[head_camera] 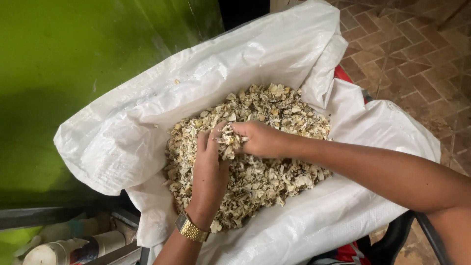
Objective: Sorting and mixing dried agricultural products by hand in a large white bag.
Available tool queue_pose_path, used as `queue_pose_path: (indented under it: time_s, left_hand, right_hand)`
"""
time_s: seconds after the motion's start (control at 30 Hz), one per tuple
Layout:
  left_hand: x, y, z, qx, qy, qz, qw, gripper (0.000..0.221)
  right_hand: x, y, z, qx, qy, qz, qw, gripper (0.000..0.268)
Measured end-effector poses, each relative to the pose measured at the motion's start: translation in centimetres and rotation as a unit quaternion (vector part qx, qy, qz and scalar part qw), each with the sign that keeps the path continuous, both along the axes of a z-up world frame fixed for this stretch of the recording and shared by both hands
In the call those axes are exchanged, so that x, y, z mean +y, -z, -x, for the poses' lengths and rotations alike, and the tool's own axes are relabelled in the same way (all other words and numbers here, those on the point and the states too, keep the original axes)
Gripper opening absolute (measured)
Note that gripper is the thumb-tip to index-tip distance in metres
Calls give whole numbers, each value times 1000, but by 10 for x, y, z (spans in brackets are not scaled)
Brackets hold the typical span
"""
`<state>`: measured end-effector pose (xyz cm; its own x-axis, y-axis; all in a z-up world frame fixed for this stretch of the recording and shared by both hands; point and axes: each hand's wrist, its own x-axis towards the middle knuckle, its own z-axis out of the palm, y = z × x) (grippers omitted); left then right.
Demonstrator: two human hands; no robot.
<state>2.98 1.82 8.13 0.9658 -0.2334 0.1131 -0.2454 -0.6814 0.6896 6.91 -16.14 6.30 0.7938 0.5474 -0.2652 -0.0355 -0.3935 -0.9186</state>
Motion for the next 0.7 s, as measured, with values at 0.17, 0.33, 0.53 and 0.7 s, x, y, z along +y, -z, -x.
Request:
queue_pose_path:
  time_s: [0.17,0.33,0.53,0.7]
  left_hand:
    - [9,29,-7,1,-14,37,999,79]
    - [21,28,-22,8,-89,125,988,61]
    - [39,28,-32,50,-127,188,973,43]
    - [34,24,-30,131,-185,223,948,42]
  right_hand:
    - [-2,-4,4,-24,22,27,999,58]
    - [1,-18,6,-57,31,54,996,51]
    - [3,-34,10,-100,47,86,990,44]
    - [1,-46,6,-23,67,66,995,52]
